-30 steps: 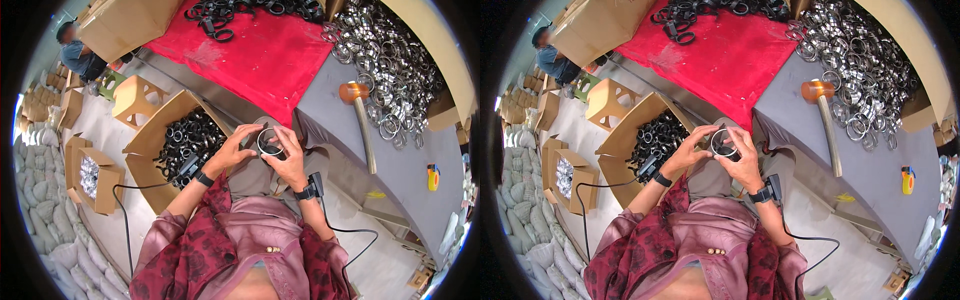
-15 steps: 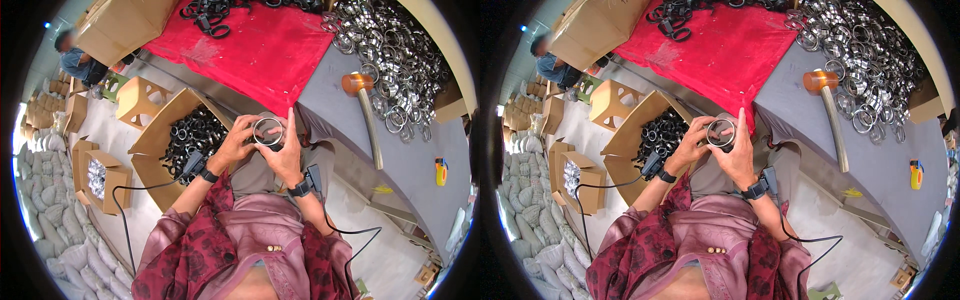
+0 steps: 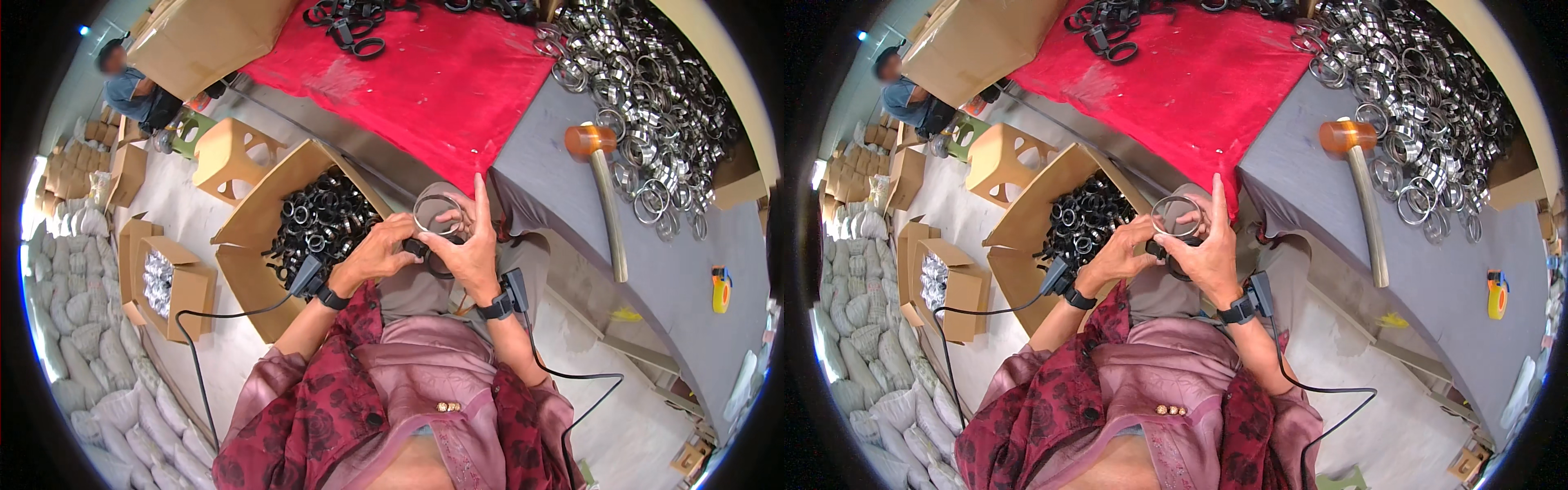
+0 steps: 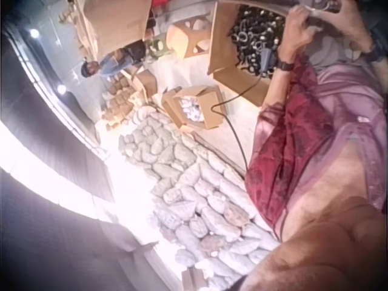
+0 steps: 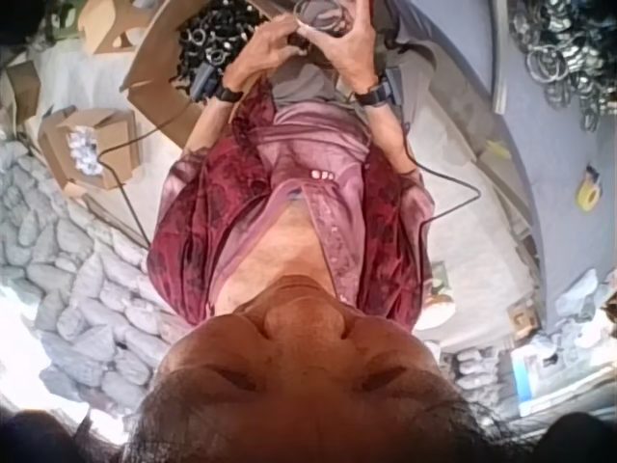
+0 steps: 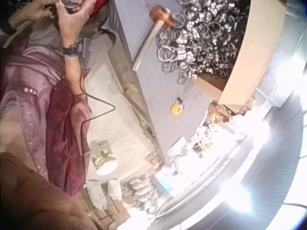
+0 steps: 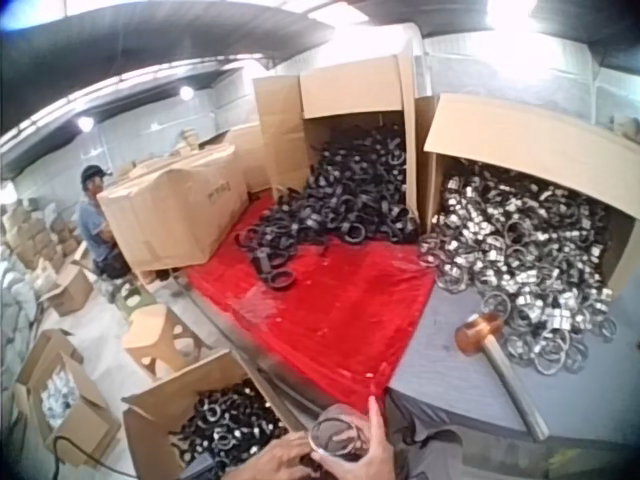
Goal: Manually assembling and hammering plastic rings and components at a workstation.
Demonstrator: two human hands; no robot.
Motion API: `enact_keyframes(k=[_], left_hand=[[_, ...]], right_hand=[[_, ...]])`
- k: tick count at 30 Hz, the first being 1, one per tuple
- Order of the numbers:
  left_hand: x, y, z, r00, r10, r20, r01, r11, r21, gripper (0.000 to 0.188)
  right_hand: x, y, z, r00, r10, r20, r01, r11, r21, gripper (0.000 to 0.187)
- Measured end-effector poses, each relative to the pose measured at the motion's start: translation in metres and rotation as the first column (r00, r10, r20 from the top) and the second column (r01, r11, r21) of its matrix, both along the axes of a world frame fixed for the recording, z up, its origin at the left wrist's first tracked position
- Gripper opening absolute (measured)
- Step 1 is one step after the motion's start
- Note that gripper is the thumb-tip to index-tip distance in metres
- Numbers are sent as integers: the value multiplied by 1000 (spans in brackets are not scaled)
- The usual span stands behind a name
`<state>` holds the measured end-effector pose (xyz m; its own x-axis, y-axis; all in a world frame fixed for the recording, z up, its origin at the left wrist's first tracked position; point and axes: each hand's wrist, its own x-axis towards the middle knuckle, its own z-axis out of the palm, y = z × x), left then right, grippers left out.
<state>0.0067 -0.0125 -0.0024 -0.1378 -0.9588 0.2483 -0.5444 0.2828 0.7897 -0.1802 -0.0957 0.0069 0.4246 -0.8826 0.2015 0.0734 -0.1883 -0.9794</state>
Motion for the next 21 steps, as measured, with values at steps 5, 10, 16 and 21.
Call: enact_keyframes(k=[5, 10, 16, 21], left_hand=[[-2, 15, 3, 986, 53, -156, -24, 983, 182, 35], [1, 26, -3, 960, 83, -267, -14, 968, 251, 30], [-2, 47, 10, 793, 341, -505, -112, 896, 429, 21], [-3, 52, -7, 307, 464, -831, -88, 883, 461, 20]], right_hand=[[-5, -1, 0, 988, 103, 114, -126, 967, 220, 117], [-5, 2, -2, 976, 150, 155, -179, 965, 192, 118], [-8, 10, 19, 976, 215, 36, -213, 975, -58, 118], [-14, 20, 48, 964, 142, -226, -257, 717, -648, 109]])
